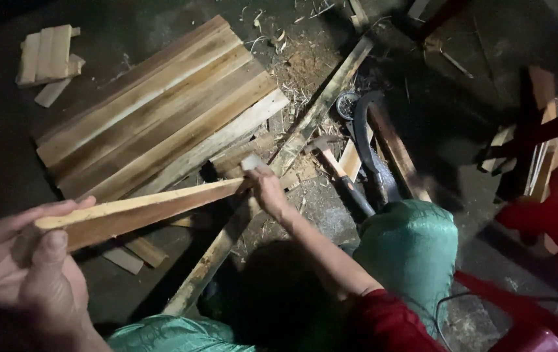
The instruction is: The person sands a small wooden block by holding it in one hand and rubbing it with a piece of sandpaper held in the other hand, then places the sanded block on the floor.
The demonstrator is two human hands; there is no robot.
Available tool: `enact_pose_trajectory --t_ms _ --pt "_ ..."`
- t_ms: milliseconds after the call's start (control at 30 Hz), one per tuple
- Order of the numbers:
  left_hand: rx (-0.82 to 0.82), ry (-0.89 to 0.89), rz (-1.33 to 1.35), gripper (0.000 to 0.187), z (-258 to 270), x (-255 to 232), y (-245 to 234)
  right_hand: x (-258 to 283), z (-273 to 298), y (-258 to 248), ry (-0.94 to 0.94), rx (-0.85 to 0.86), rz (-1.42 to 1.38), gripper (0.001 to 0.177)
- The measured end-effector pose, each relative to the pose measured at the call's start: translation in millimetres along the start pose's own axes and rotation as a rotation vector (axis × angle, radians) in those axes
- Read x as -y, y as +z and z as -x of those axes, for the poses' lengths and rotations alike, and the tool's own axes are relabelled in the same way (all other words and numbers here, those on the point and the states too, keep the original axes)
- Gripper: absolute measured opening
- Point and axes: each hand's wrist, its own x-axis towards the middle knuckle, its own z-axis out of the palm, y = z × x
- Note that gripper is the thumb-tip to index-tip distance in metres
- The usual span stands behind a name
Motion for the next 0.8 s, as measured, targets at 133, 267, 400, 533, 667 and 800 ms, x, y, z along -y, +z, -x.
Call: enact_pose_trajectory --t_ms 133,267,400,533,667,800 --pt "-0.034 0.007 -0.095 0.027 -2 -3 3 68 3 -15 0.223 0.121 -0.228 0.071" --pt "-0.141 0.216 -0.275 0.019 -4 0 17 73 2 -38 0.819 0.020 -0.747 0.043" --pt "-0.502 0.022 -0.422 0.012 -4 7 16 -25 22 12 0.630 -0.044 -0.187 0.029" --pt "-0.537 0.048 -0.270 0.026 -8 -1 28 -12 -1 13 0.727 -0.193 -0.579 0.031" --pt "-0.531 0.121 -0.256 0.016 -10 18 29 -101 -1 93 0.331 0.100 0.184 0.020" --pt "-0.486 0.130 -0.298 0.020 -12 8 40 56 -15 19 0.912 -0.209 -1.348 0.049"
